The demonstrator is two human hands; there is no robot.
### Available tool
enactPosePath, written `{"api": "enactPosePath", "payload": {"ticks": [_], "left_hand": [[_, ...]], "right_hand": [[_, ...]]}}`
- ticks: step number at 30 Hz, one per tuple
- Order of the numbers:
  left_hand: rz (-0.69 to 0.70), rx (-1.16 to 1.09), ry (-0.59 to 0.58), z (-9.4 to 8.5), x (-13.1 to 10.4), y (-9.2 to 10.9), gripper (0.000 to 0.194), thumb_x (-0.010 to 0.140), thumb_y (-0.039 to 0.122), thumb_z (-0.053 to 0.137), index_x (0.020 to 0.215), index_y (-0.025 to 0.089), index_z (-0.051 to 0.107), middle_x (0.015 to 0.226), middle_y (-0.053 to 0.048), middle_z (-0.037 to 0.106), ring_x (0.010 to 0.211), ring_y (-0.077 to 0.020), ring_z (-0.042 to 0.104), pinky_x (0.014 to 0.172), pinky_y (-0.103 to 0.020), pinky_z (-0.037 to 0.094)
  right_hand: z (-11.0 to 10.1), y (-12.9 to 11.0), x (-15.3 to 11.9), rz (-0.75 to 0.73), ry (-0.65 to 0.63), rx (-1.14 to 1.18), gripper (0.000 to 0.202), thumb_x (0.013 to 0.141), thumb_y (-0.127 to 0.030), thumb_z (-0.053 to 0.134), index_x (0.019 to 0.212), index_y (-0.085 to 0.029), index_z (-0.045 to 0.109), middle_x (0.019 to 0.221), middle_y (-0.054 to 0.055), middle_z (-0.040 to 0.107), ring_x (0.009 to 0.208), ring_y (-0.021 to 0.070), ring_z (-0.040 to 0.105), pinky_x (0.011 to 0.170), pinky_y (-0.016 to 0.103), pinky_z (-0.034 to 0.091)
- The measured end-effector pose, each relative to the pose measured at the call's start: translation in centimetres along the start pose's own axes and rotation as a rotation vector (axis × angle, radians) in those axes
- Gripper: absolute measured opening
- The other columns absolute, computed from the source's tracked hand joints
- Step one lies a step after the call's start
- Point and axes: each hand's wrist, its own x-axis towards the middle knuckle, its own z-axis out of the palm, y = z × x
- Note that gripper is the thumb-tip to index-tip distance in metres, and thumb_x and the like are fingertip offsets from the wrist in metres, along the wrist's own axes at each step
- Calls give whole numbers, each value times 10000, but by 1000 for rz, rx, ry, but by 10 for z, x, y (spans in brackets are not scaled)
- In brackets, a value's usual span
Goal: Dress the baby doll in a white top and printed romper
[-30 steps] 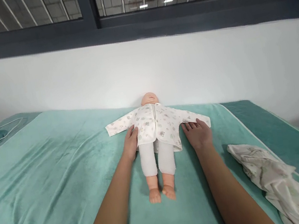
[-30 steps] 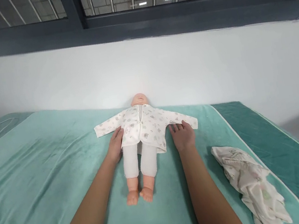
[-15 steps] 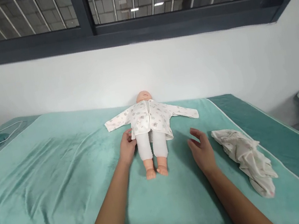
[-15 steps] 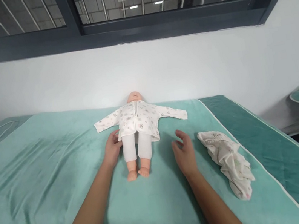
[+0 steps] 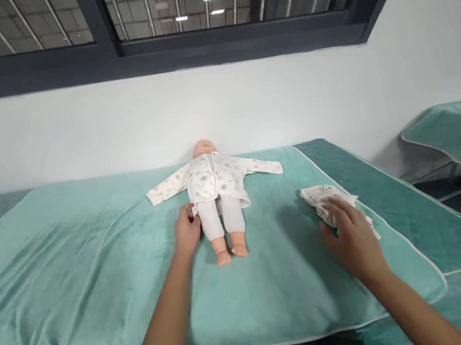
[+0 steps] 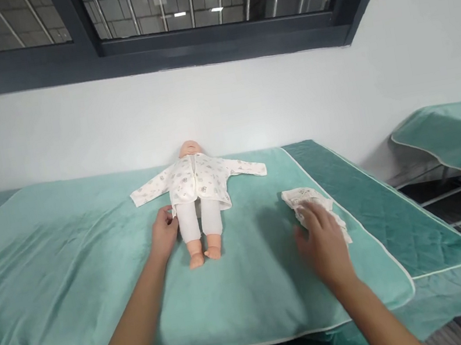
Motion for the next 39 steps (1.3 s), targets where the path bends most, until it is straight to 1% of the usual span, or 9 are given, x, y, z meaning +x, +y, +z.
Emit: {"api": "enactPosePath", "payload": {"ticks": [6, 10, 15, 19, 23, 27, 31, 35, 39], "left_hand": [[34, 29, 30, 1, -9, -4, 307, 857, 232, 514, 1160, 204, 547, 817, 1, 615, 753, -171, 596, 741, -307, 479], [170, 150, 111, -1, -23, 0, 311, 822, 149, 513, 1124, 194, 572, 1082, -95, 608, 1060, -248, 583, 954, -418, 476], [333, 145, -3, -9, -41, 31, 410, 789, 62, 487, 1165, 188, 593, 1260, -139, 569, 1261, -298, 486, 1115, -499, 366], [331, -138, -193, -35, -53, 89, 515, 809, 146, 585, 1315, 229, 535, 1409, -107, 517, 1333, -278, 464, 1122, -444, 377], [275, -522, -426, -71, -62, 145, 632, 798, 197, 659, 1399, 282, 481, 1462, -50, 518, 1360, -265, 468, 1113, -379, 391], [226, -748, -490, -101, -66, 168, 447, 799, 312, 698, 1225, 212, 609, 1228, -68, 661, 1143, -271, 613, 907, -319, 504], [124, -696, -586, -124, -69, 181, 368, 803, 399, 731, 1070, 157, 659, 939, -62, 696, 855, -212, 665, 704, -266, 517], [115, -697, -407, -139, -71, 203, 301, 761, 399, 784, 875, 163, 637, 713, 1, 623, 637, -139, 610, 581, -221, 482], [228, -826, -261, -145, -71, 224, 267, 788, 388, 757, 820, 179, 595, 735, 6, 614, 804, -182, 679, 735, -262, 546]], "right_hand": [[-27, 35, 56, 207, -503, -324, 347, 934, -338, 435, 1151, -122, 598, 1195, 211, 647, 1132, 396, 576, 907, 507, 436], [-23, 11, 90, 133, -771, -173, 214, 900, -337, 490, 937, -180, 631, 995, 160, 687, 874, 312, 634, 697, 390, 436], [-39, -76, 113, -184, -847, 504, 298, 900, -526, 530, 894, -238, 608, 902, 43, 661, 816, 228, 588, 713, 342, 430], [-70, -145, 127, -249, -814, 894, 308, 852, -519, 639, 865, -213, 605, 857, 2, 621, 790, 180, 556, 698, 299, 423], [-91, -184, 142, -365, -774, 1170, 260, 836, -426, 703, 925, -200, 611, 926, 2, 627, 843, 156, 576, 737, 276, 445], [-108, -202, 156, -371, -663, 1288, 294, 800, -418, 753, 928, -190, 618, 841, -9, 602, 748, 132, 559, 637, 245, 428], [-128, -204, 163, -349, -576, 1265, 316, 776, -434, 780, 905, -179, 647, 798, -11, 602, 697, 119, 537, 593, 236, 405], [-154, -193, 171, -365, -759, 1160, 311, 740, -435, 815, 809, -168, 671, 687, -23, 586, 595, 101, 512, 526, 228, 364], [-172, -182, 174, -380, -925, 1114, 307, 698, -417, 843, 784, -151, 715, 688, -6, 632, 595, 122, 567, 538, 243, 400]]}}
